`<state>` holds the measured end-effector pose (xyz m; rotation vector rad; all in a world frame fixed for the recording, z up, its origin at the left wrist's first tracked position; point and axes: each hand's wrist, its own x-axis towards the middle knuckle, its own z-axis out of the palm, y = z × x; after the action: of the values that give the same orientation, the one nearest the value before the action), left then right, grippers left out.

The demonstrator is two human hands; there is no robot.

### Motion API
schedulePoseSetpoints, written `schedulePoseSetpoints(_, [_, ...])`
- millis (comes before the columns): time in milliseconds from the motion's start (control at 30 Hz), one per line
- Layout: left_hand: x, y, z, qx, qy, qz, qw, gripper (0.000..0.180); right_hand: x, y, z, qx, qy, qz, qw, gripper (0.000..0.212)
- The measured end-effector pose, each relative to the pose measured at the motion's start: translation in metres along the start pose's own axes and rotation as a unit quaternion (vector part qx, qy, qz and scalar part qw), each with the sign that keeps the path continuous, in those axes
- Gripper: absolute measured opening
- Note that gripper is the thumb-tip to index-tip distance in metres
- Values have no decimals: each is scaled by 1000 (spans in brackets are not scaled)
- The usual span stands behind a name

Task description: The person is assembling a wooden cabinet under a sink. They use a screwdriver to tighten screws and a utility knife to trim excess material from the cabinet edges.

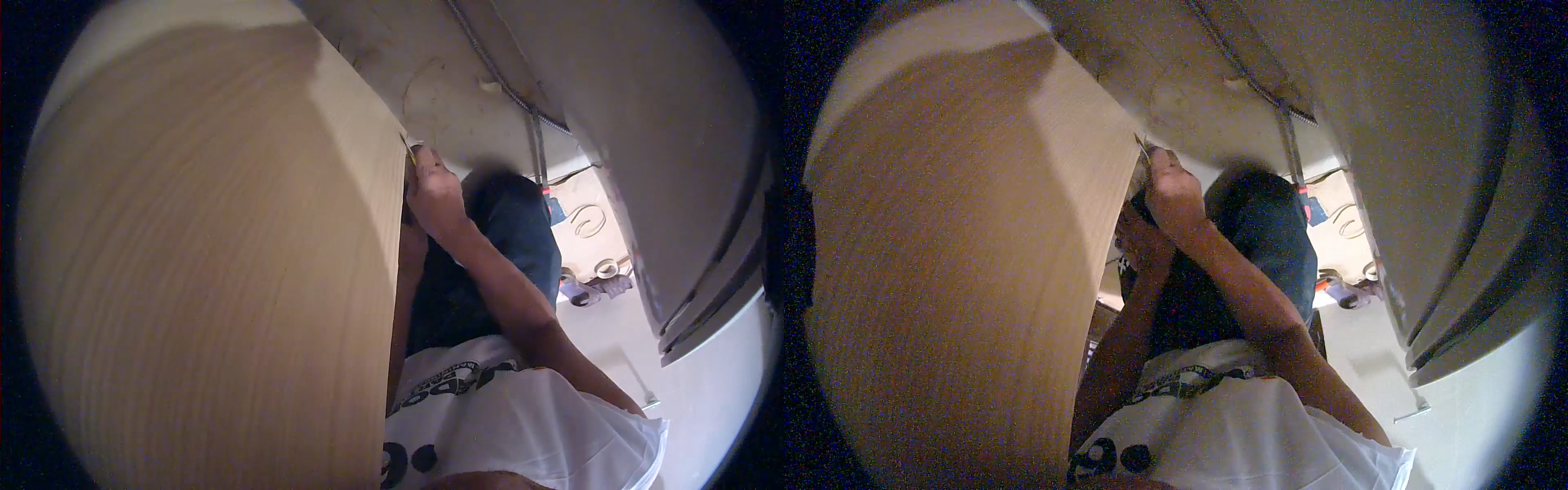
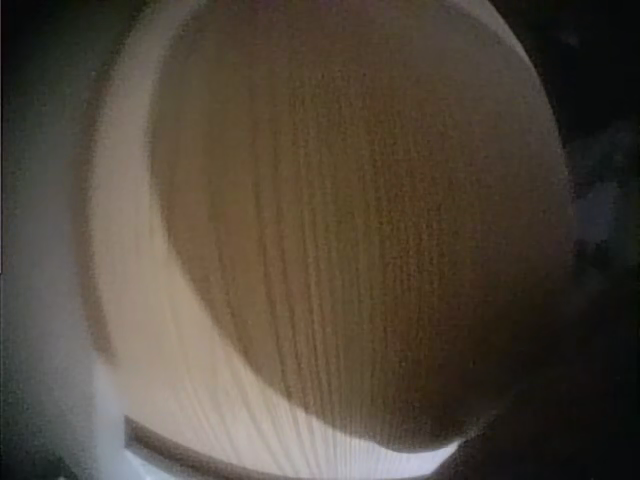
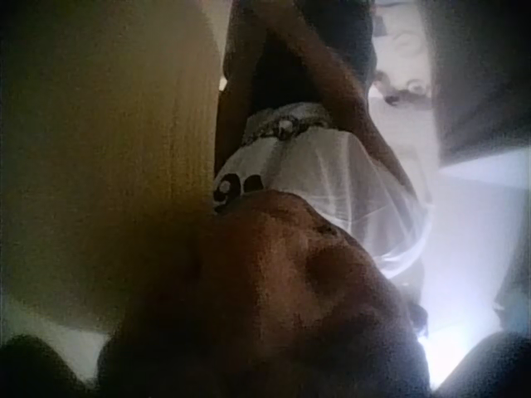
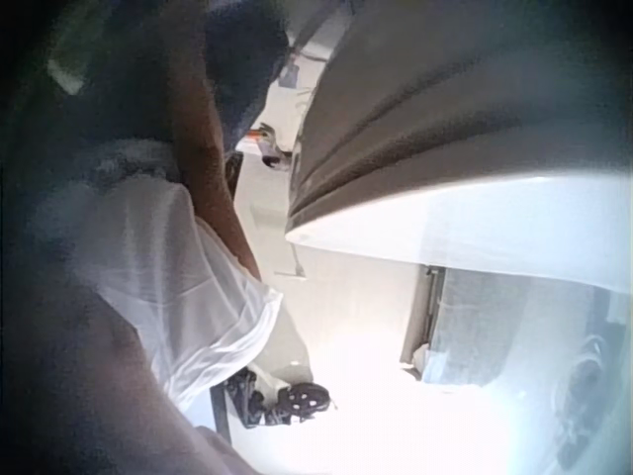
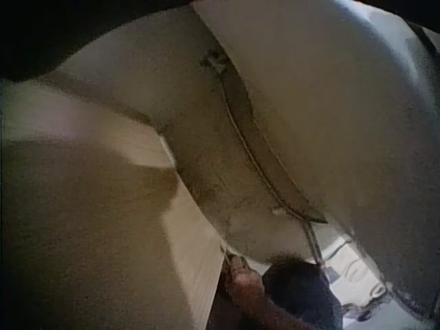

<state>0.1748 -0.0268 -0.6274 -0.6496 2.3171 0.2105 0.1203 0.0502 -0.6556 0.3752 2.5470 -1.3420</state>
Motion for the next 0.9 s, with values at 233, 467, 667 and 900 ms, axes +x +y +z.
schedulePoseSetpoints(233, [3, -1, -4, -40, -1, -6, 999, 83, 8, 7, 1, 21, -37, 23, 999, 17])
schedulePoseSetpoints(467, [-4, -1, 1, 26, 25, 3, 999, 80, 11, 9, 8, -43, -42, 32, 998, 24])
schedulePoseSetpoints(667, [0, -4, 5, 23, 8, -6, 1000, 82, 13, 12, 8, -15, -45, 41, 998, 23])
schedulePoseSetpoints(900, [-2, -2, 3, 40, 31, 8, 999, 86, 13, 10, 3, 6, -76, 91, 993, 25])
